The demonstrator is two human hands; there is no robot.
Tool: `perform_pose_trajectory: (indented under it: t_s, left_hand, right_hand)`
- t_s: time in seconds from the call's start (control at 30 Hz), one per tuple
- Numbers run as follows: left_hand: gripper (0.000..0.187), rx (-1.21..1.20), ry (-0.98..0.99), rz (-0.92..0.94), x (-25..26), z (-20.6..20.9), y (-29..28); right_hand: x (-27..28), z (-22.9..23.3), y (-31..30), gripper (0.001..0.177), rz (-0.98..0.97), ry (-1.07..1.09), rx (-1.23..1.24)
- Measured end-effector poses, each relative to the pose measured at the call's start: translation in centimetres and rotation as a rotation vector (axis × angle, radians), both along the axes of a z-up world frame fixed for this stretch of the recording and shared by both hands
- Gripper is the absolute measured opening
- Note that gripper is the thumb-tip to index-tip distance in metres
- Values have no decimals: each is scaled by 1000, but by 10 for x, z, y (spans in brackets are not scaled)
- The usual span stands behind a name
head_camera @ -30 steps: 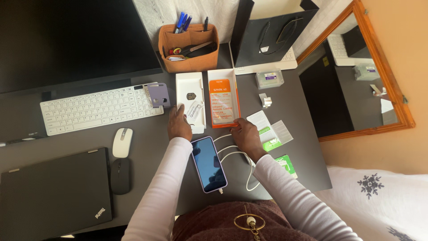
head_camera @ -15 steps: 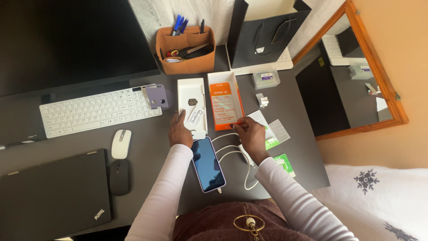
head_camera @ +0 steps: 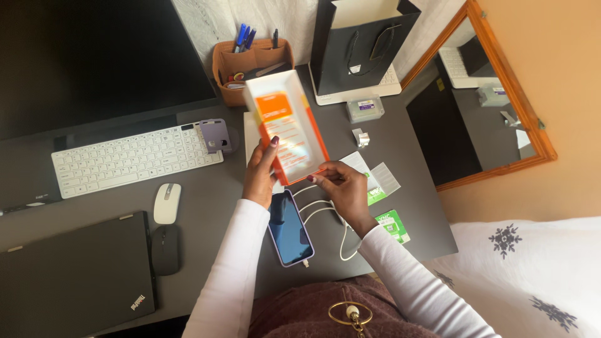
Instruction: The person organizes items on a desk by placing a small card into a box, closing the box, and arranging a phone, charger, and small green packages. The person then picks up and inspects the charger and cable before placing them back on the desk.
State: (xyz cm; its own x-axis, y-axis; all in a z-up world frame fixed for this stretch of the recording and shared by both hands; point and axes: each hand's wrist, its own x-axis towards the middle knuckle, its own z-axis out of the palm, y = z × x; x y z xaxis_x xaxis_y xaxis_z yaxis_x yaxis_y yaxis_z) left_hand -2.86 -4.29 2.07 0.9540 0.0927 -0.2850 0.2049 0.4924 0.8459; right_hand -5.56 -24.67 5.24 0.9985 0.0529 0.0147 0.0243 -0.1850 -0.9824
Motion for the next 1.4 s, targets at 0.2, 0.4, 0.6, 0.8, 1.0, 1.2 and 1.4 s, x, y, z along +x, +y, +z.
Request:
perform_pose_trajectory:
  t_s: [0.2,0.4,0.6,0.8,1.0,1.2,1.4]
  left_hand:
    - [85,-389,-82,3,-19,29,-1]
    - [86,-567,-89,49,-29,19,2]
    - [94,-495,-77,27,-29,-13,12]
    - [97,-556,-154,-134,-31,-30,17]
    - [96,-409,-232,-160,-38,-15,17]
    - [97,-347,-179,-134,-37,-12,12]
    - [99,-332,-123,-119,-37,-13,10]
  right_hand:
    - [-8,9,6,27,161,9,224]
    - [-11,22,10,18,207,-6,125]
    - [-11,44,19,20,91,-29,-248]
    - [-10,59,36,32,131,-250,-212]
    - [-10,66,46,53,222,-136,-376]
    - [-8,60,53,55,206,-165,-295]
    - [-5,61,55,39,212,-85,-301]
